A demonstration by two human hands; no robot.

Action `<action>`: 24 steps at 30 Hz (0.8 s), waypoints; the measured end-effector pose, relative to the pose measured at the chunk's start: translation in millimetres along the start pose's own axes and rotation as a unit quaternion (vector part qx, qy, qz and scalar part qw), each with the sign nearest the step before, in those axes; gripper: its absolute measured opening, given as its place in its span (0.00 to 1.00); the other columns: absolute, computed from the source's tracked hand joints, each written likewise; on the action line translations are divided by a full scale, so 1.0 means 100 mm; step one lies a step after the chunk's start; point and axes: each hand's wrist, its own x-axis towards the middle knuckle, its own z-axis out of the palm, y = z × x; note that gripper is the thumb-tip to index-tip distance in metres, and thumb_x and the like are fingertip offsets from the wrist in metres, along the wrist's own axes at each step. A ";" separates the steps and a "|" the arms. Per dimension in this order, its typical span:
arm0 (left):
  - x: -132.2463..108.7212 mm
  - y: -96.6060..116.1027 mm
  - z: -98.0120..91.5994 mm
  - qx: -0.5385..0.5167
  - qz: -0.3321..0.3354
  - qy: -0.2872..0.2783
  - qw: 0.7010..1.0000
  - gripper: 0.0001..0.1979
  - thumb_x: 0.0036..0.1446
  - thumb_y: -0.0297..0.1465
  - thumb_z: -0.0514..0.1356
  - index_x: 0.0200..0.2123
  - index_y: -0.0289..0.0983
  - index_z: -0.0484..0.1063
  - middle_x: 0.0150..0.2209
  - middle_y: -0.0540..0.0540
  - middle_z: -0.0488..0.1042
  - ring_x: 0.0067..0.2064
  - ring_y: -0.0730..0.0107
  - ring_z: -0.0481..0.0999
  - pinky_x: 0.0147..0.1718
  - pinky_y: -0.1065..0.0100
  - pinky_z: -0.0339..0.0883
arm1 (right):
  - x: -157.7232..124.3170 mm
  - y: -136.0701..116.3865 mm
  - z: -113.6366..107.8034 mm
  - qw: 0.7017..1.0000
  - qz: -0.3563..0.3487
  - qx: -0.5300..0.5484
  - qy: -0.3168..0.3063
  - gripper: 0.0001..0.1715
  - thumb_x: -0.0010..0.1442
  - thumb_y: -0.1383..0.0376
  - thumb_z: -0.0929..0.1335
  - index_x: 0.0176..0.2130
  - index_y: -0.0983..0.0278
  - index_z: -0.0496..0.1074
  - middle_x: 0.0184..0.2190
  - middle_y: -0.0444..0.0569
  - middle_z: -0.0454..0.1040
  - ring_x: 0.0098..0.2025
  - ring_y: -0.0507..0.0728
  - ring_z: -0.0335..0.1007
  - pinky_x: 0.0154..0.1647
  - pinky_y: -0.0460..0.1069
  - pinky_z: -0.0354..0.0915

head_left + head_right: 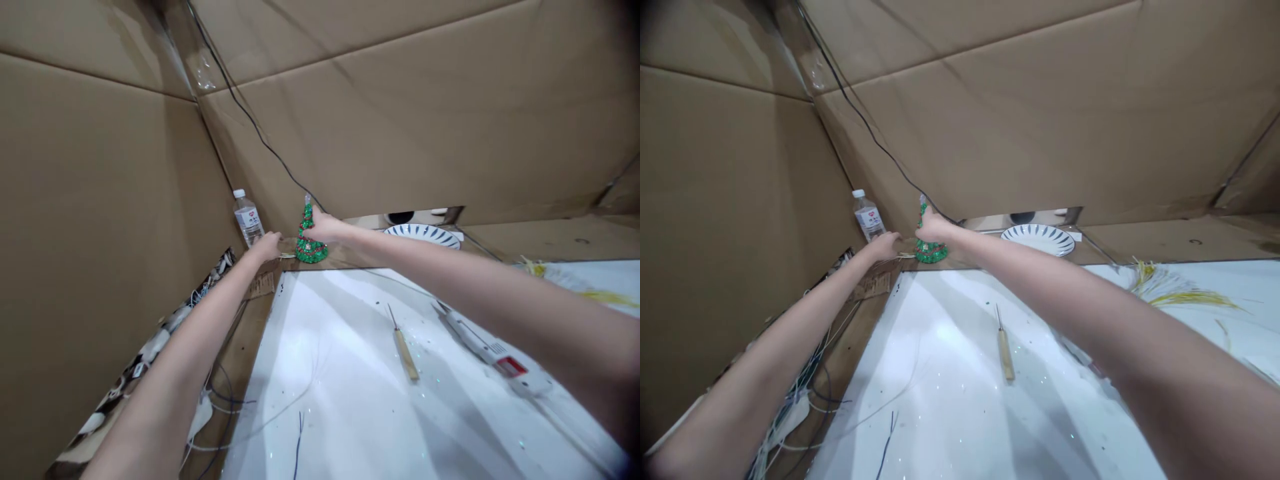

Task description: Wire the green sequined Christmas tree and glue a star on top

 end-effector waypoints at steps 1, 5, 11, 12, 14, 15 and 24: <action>-0.05 -0.02 -0.05 -0.003 0.001 -0.002 1.000 0.18 0.61 0.36 0.58 0.53 0.35 0.66 0.52 0.41 0.69 0.50 0.61 0.73 0.47 0.55 0.70 | -0.08 -0.04 -0.09 1.000 -0.014 -0.006 -0.023 0.23 0.51 0.68 0.70 0.48 0.65 0.68 0.44 0.54 0.75 0.42 0.60 0.71 0.43 0.52 0.68; -0.40 -0.13 -0.24 -0.008 -0.008 -0.029 1.000 0.18 0.62 0.36 0.57 0.53 0.35 0.66 0.52 0.41 0.69 0.49 0.61 0.73 0.47 0.55 0.70 | -0.48 -0.07 -0.50 0.996 -0.064 -0.022 -0.063 0.17 0.51 0.68 0.70 0.43 0.62 0.73 0.40 0.48 0.75 0.45 0.61 0.71 0.49 0.54 0.65; -1.13 -0.29 -0.51 -0.007 -0.048 -0.104 0.993 0.18 0.61 0.36 0.58 0.52 0.35 0.67 0.50 0.41 0.71 0.48 0.62 0.73 0.47 0.54 0.70 | -1.43 0.23 -1.08 0.993 -0.080 -0.074 -0.047 0.21 0.58 0.59 0.66 0.51 0.59 0.71 0.46 0.48 0.75 0.46 0.60 0.72 0.51 0.58 0.65; -1.24 -0.29 -0.55 -0.007 -0.051 -0.113 0.992 0.17 0.61 0.36 0.58 0.51 0.35 0.68 0.50 0.41 0.71 0.48 0.62 0.73 0.47 0.55 0.70 | -1.62 0.31 -1.16 0.993 -0.072 -0.089 -0.028 0.22 0.59 0.56 0.65 0.52 0.58 0.71 0.47 0.49 0.75 0.46 0.60 0.72 0.52 0.58 0.65; -1.42 -0.28 -0.61 -0.010 -0.050 -0.121 0.991 0.16 0.61 0.37 0.58 0.50 0.34 0.69 0.49 0.42 0.72 0.48 0.63 0.74 0.47 0.55 0.70 | -1.97 0.47 -1.33 0.994 -0.046 -0.101 0.003 0.23 0.59 0.52 0.65 0.53 0.55 0.70 0.48 0.49 0.74 0.46 0.60 0.72 0.50 0.56 0.67; -1.49 -0.26 -0.65 -0.013 -0.048 -0.119 0.992 0.16 0.61 0.37 0.58 0.49 0.34 0.69 0.49 0.42 0.72 0.48 0.63 0.74 0.47 0.54 0.69 | -2.13 0.55 -1.42 0.996 -0.019 -0.090 0.009 0.23 0.59 0.51 0.65 0.52 0.55 0.70 0.49 0.48 0.74 0.47 0.60 0.72 0.48 0.55 0.67; -1.77 0.03 -0.82 -0.071 0.002 -0.019 0.997 0.26 0.52 0.46 0.54 0.47 0.37 0.73 0.42 0.45 0.79 0.43 0.62 0.79 0.43 0.70 0.70 | -3.28 1.42 -2.10 0.980 0.115 -0.053 0.154 0.24 0.59 0.55 0.65 0.52 0.61 0.70 0.54 0.54 0.72 0.51 0.60 0.70 0.48 0.51 0.66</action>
